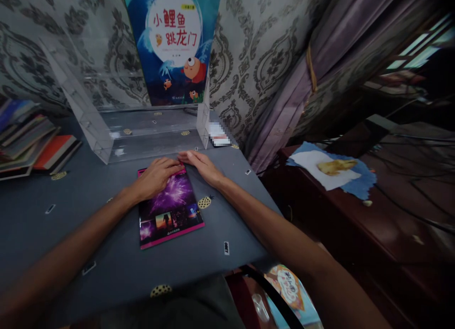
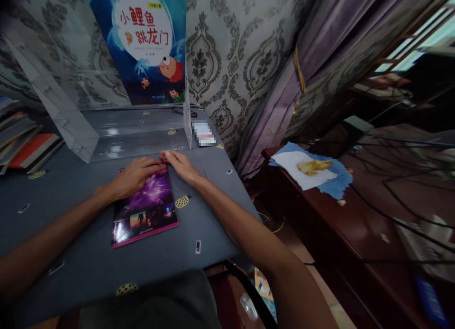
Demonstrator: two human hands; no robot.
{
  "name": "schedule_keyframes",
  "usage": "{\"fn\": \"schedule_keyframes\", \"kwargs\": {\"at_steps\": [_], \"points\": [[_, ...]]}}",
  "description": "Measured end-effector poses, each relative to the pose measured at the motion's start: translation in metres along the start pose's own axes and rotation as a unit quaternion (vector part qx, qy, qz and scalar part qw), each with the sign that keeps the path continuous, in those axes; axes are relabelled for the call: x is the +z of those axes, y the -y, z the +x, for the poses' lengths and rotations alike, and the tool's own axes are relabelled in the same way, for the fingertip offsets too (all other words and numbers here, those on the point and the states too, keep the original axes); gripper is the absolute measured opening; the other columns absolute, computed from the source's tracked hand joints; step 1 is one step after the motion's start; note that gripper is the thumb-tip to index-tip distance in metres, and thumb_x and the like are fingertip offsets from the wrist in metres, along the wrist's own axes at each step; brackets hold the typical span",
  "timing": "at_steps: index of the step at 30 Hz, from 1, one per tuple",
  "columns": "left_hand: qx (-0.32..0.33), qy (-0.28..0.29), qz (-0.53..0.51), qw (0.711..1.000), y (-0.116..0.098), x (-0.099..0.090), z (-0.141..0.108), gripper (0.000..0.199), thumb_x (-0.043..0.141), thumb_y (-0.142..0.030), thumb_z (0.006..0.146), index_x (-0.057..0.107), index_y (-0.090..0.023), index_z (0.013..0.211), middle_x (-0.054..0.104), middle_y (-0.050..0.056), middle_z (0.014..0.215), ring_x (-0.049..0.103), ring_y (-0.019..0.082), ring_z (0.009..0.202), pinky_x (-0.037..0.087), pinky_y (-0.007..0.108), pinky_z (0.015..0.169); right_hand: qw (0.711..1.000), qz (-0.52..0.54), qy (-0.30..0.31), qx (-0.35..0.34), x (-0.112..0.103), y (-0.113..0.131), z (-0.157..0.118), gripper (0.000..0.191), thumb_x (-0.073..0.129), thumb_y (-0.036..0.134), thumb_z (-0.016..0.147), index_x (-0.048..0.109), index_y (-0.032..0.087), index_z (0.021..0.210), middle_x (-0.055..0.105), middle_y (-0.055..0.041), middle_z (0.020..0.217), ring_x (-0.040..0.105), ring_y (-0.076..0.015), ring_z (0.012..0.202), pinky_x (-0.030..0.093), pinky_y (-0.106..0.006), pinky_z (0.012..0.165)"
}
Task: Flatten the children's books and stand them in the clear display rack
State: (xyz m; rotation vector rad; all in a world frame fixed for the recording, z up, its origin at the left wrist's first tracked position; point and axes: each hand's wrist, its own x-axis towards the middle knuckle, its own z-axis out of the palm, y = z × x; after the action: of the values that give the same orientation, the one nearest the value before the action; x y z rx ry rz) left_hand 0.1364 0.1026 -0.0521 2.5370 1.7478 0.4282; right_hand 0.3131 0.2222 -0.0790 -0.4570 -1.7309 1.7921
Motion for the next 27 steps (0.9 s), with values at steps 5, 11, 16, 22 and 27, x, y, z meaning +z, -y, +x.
{"fn": "schedule_keyframes", "kwargs": {"at_steps": [5, 11, 16, 22, 27], "points": [[0.018, 0.001, 0.017, 1.000, -0.002, -0.002, -0.002, 0.052, 0.040, -0.003, 0.092, 0.064, -0.023, 0.133, 0.067, 0.009, 0.134, 0.058, 0.026, 0.126, 0.044, 0.049, 0.106, 1.000, -0.012, 0.007, -0.006, -0.001, 0.002, -0.001, 0.055, 0.061, 0.071, 0.090, 0.073, 0.022, 0.111, 0.074, -0.0115, 0.121, 0.067, -0.0256, 0.121, 0.044, -0.050, 0.118], [0.056, 0.001, 0.019, 0.998, -0.009, -0.003, -0.004, 0.053, 0.040, -0.002, 0.091, 0.064, -0.023, 0.134, 0.067, 0.009, 0.137, 0.059, 0.024, 0.128, 0.044, 0.047, 0.109, 1.000, -0.028, 0.011, -0.008, -0.001, 0.002, 0.000, 0.055, 0.059, 0.072, 0.091, 0.074, 0.022, 0.110, 0.073, -0.0114, 0.124, 0.066, -0.0251, 0.121, 0.044, -0.050, 0.117], [0.067, 0.011, 0.016, 0.998, -0.011, -0.002, -0.006, 0.053, 0.043, -0.003, 0.091, 0.064, -0.023, 0.135, 0.066, 0.008, 0.140, 0.059, 0.023, 0.131, 0.046, 0.046, 0.110, 0.999, -0.035, 0.014, -0.010, 0.000, 0.003, -0.001, 0.057, 0.057, 0.073, 0.092, 0.073, 0.022, 0.110, 0.075, -0.0120, 0.121, 0.068, -0.0244, 0.119, 0.045, -0.049, 0.117], [0.074, 0.043, -0.005, 0.996, -0.011, -0.005, -0.009, 0.059, 0.043, -0.001, 0.087, 0.062, -0.025, 0.137, 0.065, 0.005, 0.143, 0.055, 0.023, 0.137, 0.040, 0.050, 0.117, 0.999, -0.045, 0.026, -0.002, 0.000, 0.005, -0.002, 0.058, 0.051, 0.071, 0.096, 0.073, 0.019, 0.108, 0.078, -0.0120, 0.106, 0.073, -0.0227, 0.105, 0.051, -0.047, 0.109], [0.071, 0.049, -0.034, 0.996, -0.014, -0.004, -0.012, 0.061, 0.043, -0.001, 0.085, 0.063, -0.025, 0.136, 0.065, 0.004, 0.144, 0.053, 0.023, 0.139, 0.037, 0.052, 0.119, 0.998, -0.054, 0.026, -0.017, 0.000, 0.005, -0.003, 0.062, 0.053, 0.076, 0.092, 0.074, 0.018, 0.103, 0.080, -0.0102, 0.097, 0.075, -0.0222, 0.095, 0.054, -0.045, 0.103]]}}
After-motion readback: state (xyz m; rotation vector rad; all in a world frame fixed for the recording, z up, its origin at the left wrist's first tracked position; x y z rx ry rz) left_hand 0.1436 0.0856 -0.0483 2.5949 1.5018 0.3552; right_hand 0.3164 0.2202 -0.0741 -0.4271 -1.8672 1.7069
